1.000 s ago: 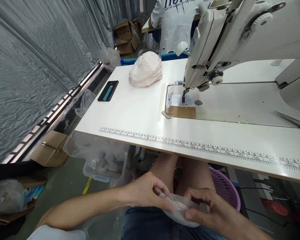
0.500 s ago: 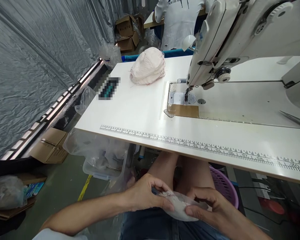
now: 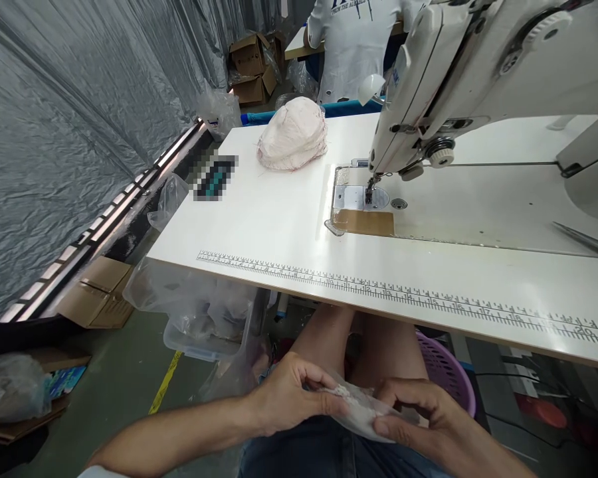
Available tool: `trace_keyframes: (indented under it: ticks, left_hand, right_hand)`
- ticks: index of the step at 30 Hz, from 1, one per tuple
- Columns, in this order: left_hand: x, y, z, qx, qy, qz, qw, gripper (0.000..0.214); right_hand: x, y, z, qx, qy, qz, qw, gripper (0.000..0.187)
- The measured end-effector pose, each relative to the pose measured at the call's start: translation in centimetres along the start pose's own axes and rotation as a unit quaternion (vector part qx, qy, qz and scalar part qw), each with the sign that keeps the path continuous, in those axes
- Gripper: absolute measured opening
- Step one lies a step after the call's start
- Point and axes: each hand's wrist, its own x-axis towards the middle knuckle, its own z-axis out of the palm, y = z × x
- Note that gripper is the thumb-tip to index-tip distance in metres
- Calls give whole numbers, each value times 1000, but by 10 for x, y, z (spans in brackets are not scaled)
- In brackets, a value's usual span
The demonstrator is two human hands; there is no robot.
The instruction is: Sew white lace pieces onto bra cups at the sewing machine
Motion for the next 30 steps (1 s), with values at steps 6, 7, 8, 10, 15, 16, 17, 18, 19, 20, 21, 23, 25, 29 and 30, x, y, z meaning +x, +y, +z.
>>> trace_keyframes:
  ticks: [6, 7, 8, 10, 15, 16, 17, 18, 19, 20, 21, 23, 25, 29, 30]
  left_hand:
    - [0, 5, 0, 43, -10, 3, 999, 36]
    - [0, 7, 1, 49, -12, 2, 999, 35]
    - [-1, 9, 1, 54, -13, 0, 998, 33]
    - [-1, 11, 1, 66, -10, -6, 998, 30]
    - [-2, 13, 1, 65, -13, -2, 998, 30]
    - [-2, 13, 1, 64, -18, 0, 998, 32]
    - [-3, 13, 1, 67, -23, 1, 998, 33]
    - [-3, 13, 1, 73, -24, 1, 997, 34]
    - [-3, 14, 2, 80, -24, 0, 997, 35]
    - [-3, 14, 3, 87, -22, -3, 996, 35]
    - [-3, 14, 4, 92, -18, -7, 996, 36]
    - [-3, 14, 6, 99, -8, -23, 995, 37]
    - [-2, 13, 8, 98, 1, -35, 995, 37]
    - [-2, 12, 8, 97, 7, -25, 995, 34]
    - [-2, 12, 8, 101, 7, -23, 995, 34]
  right_hand:
    - [-2, -1, 2, -34, 4, 0, 999, 28]
    - [-2, -1, 4, -46, 14, -2, 999, 29]
    - [-2, -1, 5, -58, 24, -4, 998, 30]
    - [-2, -3, 8, -78, 42, -7, 996, 33]
    - [-2, -9, 11, -110, 72, -5, 991, 35]
    - [-2, -10, 11, -112, 71, -6, 991, 35]
    - [-2, -11, 11, -114, 68, -8, 991, 35]
    - [-3, -11, 11, -117, 67, -10, 991, 35]
    - [-3, -11, 11, -120, 66, -12, 991, 34]
    - [-4, -11, 10, -123, 64, -12, 990, 32]
    - [-4, -11, 10, -127, 61, -12, 990, 30]
    - [-5, -12, 10, -133, 54, -11, 990, 29]
    - [-6, -12, 10, -129, 51, -12, 990, 30]
    - [-7, -10, 9, -119, 49, -15, 992, 32]
    - [-7, -9, 9, -118, 54, -14, 991, 32]
